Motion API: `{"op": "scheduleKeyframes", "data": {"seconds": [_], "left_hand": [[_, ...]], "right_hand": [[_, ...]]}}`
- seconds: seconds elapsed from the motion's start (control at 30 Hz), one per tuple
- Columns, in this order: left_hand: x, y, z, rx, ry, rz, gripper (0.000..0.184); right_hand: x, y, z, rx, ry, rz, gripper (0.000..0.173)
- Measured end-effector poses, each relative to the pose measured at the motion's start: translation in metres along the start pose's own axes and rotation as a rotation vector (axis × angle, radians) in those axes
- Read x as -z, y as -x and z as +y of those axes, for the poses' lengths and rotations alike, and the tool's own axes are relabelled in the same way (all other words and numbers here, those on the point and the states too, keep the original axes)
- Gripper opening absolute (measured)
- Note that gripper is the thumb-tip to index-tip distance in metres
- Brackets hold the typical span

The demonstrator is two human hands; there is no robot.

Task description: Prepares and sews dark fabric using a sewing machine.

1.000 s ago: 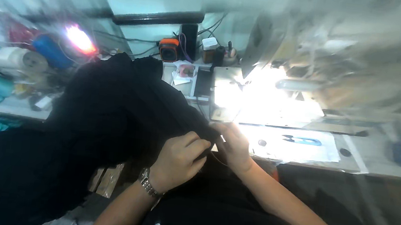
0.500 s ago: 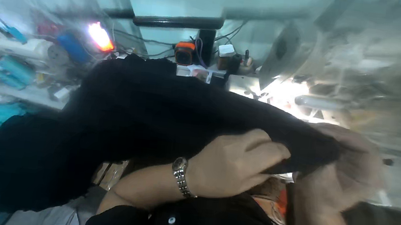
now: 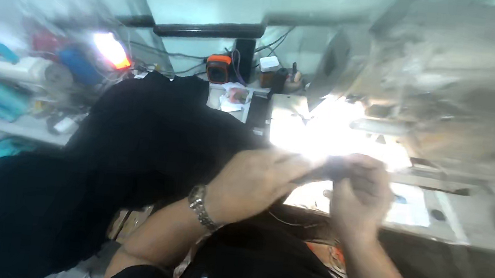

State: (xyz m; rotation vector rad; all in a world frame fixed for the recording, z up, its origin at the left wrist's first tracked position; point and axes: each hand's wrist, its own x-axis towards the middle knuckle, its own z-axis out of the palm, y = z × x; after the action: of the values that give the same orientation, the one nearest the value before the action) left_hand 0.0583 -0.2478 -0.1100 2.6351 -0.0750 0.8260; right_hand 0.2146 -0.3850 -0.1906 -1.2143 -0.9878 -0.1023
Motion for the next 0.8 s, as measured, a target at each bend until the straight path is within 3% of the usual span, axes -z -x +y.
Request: {"op": "scheduleKeyframes", "data": {"seconds": [0.07, 0.17, 0.33, 0.43, 0.6, 0.67, 0.8], "left_hand": [[0.003, 0.006, -0.014, 0.023, -0.081, -0.129, 0.022], [0.002, 0.016, -0.023, 0.074, -0.236, -0.242, 0.02], [0.001, 0.027, -0.029, 0.133, -0.345, -0.165, 0.013], [-0.003, 0.033, -0.036, 0.217, -0.212, -0.11, 0.015], [-0.014, 0.035, -0.047, 0.443, 0.272, -0.048, 0.017], [-0.015, 0.027, -0.052, 0.425, 0.247, -0.012, 0.017], [-0.014, -0.005, -0.056, 0.281, 0.051, 0.005, 0.011]], "right_hand": [[0.001, 0.011, 0.017, -0.066, 0.111, -0.084, 0.02], [-0.004, 0.025, 0.029, -0.135, 0.295, -0.287, 0.021], [-0.018, 0.037, 0.034, -0.165, 0.367, -0.516, 0.019], [-0.024, 0.04, 0.031, -0.276, 0.242, -0.609, 0.024], [-0.028, 0.045, 0.027, -0.411, 0.036, -0.649, 0.026], [-0.025, 0.04, 0.02, -0.485, -0.055, -0.634, 0.023], [-0.003, 0.012, -0.007, -0.698, -0.52, -0.542, 0.014]]}}
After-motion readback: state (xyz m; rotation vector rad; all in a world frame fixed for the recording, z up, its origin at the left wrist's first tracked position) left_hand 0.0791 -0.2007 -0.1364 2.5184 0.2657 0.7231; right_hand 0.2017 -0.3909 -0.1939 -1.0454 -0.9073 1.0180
